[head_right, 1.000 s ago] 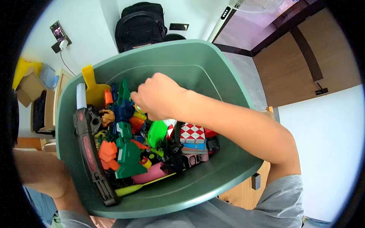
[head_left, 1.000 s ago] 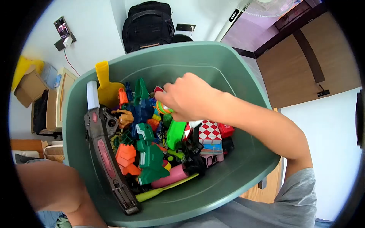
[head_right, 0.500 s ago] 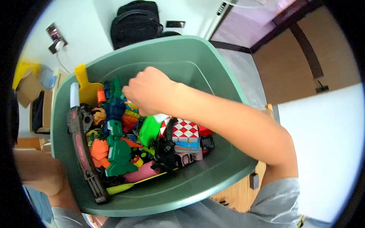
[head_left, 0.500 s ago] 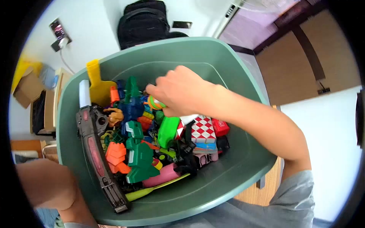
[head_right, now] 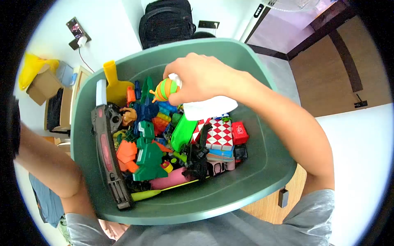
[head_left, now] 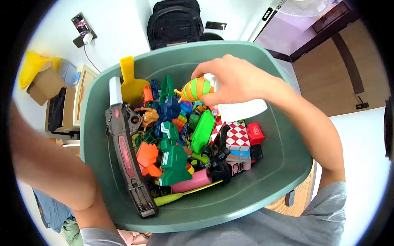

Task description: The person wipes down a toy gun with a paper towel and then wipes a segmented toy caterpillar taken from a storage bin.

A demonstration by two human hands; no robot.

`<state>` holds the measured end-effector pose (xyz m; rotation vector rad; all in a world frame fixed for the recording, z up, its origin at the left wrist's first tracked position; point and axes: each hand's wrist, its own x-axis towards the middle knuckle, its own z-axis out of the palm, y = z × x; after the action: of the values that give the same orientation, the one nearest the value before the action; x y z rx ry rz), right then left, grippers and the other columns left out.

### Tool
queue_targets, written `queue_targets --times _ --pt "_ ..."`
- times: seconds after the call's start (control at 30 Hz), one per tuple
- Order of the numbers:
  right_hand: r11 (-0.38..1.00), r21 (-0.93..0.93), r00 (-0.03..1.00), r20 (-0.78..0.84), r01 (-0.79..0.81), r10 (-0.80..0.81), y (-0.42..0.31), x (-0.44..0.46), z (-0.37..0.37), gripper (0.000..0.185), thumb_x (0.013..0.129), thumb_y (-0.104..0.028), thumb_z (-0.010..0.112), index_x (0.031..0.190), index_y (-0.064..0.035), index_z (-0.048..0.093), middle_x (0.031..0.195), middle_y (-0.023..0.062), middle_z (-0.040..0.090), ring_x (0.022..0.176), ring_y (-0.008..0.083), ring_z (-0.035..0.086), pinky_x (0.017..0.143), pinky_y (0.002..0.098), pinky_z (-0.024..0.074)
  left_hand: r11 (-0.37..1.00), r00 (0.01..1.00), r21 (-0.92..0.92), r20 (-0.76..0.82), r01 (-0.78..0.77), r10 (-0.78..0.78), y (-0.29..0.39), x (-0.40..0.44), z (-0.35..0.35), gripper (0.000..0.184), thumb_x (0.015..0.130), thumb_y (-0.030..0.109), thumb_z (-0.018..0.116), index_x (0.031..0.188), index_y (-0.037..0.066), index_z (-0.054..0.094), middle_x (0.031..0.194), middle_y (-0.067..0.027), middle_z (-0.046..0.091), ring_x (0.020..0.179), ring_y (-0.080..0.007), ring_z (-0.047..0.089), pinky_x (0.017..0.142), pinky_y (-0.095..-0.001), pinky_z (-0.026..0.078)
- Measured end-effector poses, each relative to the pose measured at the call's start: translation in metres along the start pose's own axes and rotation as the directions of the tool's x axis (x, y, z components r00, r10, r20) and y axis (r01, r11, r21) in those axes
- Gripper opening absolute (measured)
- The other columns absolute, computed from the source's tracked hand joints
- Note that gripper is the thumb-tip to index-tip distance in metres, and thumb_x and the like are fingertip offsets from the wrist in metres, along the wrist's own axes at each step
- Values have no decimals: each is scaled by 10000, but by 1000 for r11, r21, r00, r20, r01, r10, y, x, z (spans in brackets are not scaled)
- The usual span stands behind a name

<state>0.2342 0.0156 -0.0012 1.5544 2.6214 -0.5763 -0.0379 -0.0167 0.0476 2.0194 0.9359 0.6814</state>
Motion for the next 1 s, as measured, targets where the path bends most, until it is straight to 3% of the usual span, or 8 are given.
queue_targets --times 0.13,0.2,0.27,0.3,0.4,0.5,0.6,1.0 --pt "879 473 995 -44 -61 93 10 0 6 495 705 -323 711 1109 -44 645 851 130 688 751 197 663 694 337 522 992 997 -105 -30 -70 67 29 63 0 492 870 257 600 1288 12 511 1301 -160 525 1188 -217 508 1035 -341 359" --pt "494 865 986 10 -91 164 13 2 14 453 749 -294 699 1096 -9 642 888 98 682 751 154 641 663 306 514 987 990 -132 -121 -93 78 32 91 5 497 869 258 603 1291 13 509 1303 -159 524 1190 -217 508 1036 -340 358" --pt "417 908 993 -2 -49 121 10 3 7 414 797 -237 665 1117 21 615 945 68 664 776 118 616 671 272 507 987 953 -103 -290 -121 86 20 107 19 501 868 258 606 1293 13 507 1305 -159 522 1191 -217 507 1038 -340 357" --pt "250 967 990 13 -48 143 6 1 4 421 809 -224 657 1147 19 592 965 70 656 793 118 615 687 271 507 986 876 60 -454 -153 163 5 106 35 496 766 220 685 1172 -34 555 1066 -162 639 1042 -218 593 917 -311 450" --pt "-137 990 990 -12 32 140 3 -6 4 458 854 -224 648 1225 10 517 1022 89 631 908 141 616 785 290 506 991 875 130 -481 13 52 -30 78 69 848 753 232 740 1369 -84 250 1316 -249 367 1266 -326 355 1068 -395 280" --pt "-149 976 971 -128 160 203 -7 -3 15 488 869 -217 638 1271 2 470 1067 95 615 937 144 611 807 292 500 916 913 -355 -280 188 -296 -36 57 87 1010 787 340 746 1403 -113 87 1380 -283 266 1264 -316 373 1026 -374 349" --pt "-159 976 969 -108 145 224 -17 1 24 456 904 -233 594 1269 6 465 1096 83 600 990 128 583 842 285 473 668 966 -712 57 217 -252 -30 61 86 653 951 315 551 1408 -24 230 1245 -144 495 1171 -178 489 905 -289 446" --pt "210 977 976 -78 34 204 9 16 28 437 971 -350 494 1218 8 534 982 60 630 873 90 560 766 259 464 580 857 -633 334 513 -393 -58 68 72 436 985 390 434 1217 23 469 998 -79 592 803 -141 604 700 -283 522"
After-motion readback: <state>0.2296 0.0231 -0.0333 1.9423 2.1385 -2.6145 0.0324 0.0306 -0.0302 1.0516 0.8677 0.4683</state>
